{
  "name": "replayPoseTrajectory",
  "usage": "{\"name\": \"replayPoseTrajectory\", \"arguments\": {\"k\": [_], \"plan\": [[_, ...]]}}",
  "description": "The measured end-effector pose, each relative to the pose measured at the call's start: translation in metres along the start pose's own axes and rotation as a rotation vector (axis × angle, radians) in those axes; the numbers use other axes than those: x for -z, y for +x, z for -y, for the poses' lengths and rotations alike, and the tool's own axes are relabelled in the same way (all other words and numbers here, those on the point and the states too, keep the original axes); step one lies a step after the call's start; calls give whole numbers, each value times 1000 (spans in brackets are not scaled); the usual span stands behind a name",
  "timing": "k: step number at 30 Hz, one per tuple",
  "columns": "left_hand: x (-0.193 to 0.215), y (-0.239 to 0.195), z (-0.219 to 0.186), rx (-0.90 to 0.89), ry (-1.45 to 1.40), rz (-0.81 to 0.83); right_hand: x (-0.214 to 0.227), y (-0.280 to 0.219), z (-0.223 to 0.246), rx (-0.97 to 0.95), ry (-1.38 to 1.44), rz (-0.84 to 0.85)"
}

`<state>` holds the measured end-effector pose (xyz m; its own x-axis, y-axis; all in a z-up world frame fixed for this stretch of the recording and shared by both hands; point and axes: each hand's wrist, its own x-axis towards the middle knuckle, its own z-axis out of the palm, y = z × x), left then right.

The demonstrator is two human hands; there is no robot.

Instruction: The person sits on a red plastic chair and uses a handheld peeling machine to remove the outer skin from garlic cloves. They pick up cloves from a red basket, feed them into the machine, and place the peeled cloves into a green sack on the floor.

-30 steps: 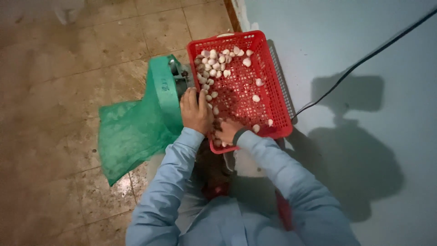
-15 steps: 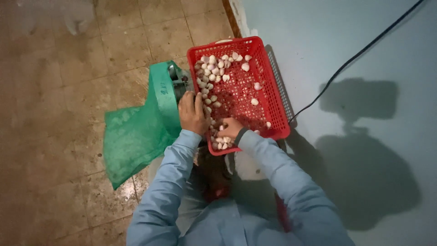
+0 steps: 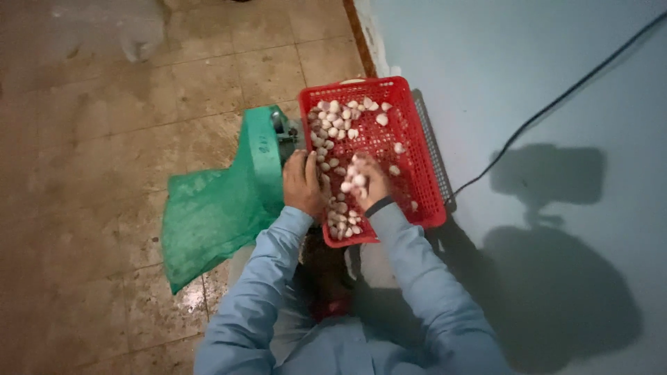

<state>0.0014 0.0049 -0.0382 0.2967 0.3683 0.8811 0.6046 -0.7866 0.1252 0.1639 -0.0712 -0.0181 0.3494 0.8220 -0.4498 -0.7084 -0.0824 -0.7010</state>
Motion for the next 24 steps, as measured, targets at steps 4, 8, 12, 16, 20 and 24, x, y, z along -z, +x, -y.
{"name": "replayPoseTrajectory", "arguments": {"k": [4, 8, 12, 16, 20, 24], "plan": [[2, -1, -1, 55, 12, 28, -38, 8, 15, 55, 127, 79], [-2, -2, 1, 36, 3, -14, -70, 7, 7, 107, 92, 144], [-4, -4, 3, 24, 26, -31, -84, 1, 0, 111, 26, 128], [-3, -2, 2, 32, 58, -48, -73, 21, -15, 152, 68, 41], [5, 4, -1, 47, 69, -11, -68, 41, -29, 230, 211, -40], [4, 3, -2, 53, 76, -22, -63, 55, -36, 191, 361, -124]]}}
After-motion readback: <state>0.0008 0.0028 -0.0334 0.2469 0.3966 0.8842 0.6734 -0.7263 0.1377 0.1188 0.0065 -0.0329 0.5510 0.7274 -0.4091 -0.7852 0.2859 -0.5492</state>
